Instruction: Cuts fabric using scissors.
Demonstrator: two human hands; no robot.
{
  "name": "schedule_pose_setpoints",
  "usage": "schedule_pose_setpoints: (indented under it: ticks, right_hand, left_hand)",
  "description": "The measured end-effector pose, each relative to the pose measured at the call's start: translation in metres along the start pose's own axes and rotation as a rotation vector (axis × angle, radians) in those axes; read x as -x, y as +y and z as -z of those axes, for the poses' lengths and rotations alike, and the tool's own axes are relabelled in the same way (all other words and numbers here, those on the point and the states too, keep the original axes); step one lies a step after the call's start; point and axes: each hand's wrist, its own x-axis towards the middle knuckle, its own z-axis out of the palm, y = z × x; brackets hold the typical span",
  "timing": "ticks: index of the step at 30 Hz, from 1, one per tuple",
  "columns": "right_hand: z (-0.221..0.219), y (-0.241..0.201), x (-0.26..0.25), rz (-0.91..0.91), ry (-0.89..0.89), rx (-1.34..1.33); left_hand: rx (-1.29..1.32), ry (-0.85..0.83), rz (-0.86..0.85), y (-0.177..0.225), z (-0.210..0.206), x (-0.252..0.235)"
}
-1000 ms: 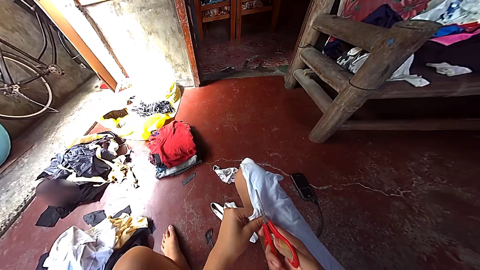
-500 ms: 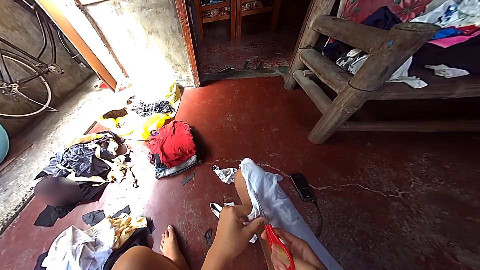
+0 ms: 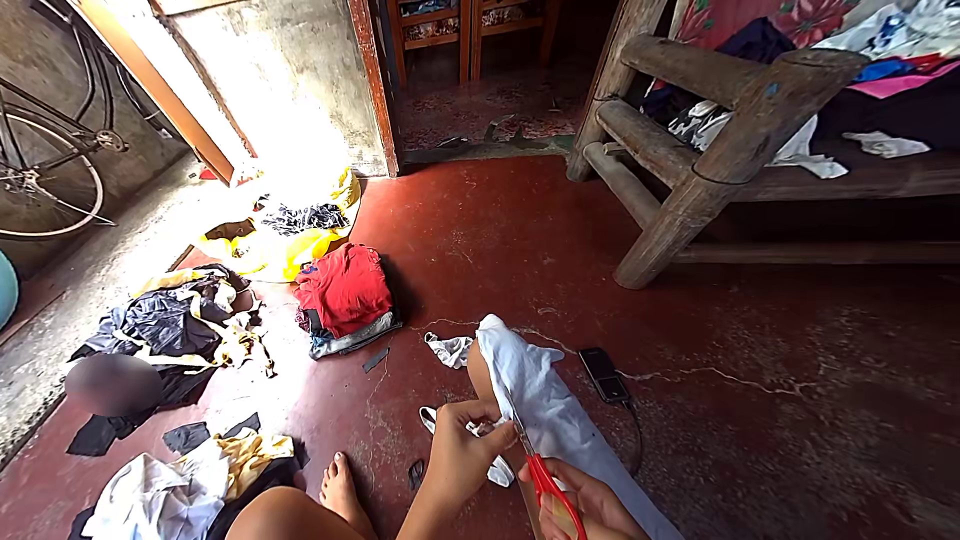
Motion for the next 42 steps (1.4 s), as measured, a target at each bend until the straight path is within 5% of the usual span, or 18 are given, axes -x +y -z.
schedule_pose_setpoints:
  ticks: [12, 37, 42]
  right_hand:
    - [0.005, 0.009, -0.018, -0.008, -0.044, -0.06]
    - [0.001, 0.005, -0.011, 0.039, 0.015, -0.092]
    - [-0.001, 0.007, -0.008, 0.04, 0.013, -0.087]
  left_hand:
    - [0.074, -0.037, 0.12, 0.002, 0.0, 0.0]
    - [-0.148, -0.09, 0.115, 0.0, 0.004, -0.003]
    - [-0.009, -0.054, 0.084, 0.0, 0.007, -0.007]
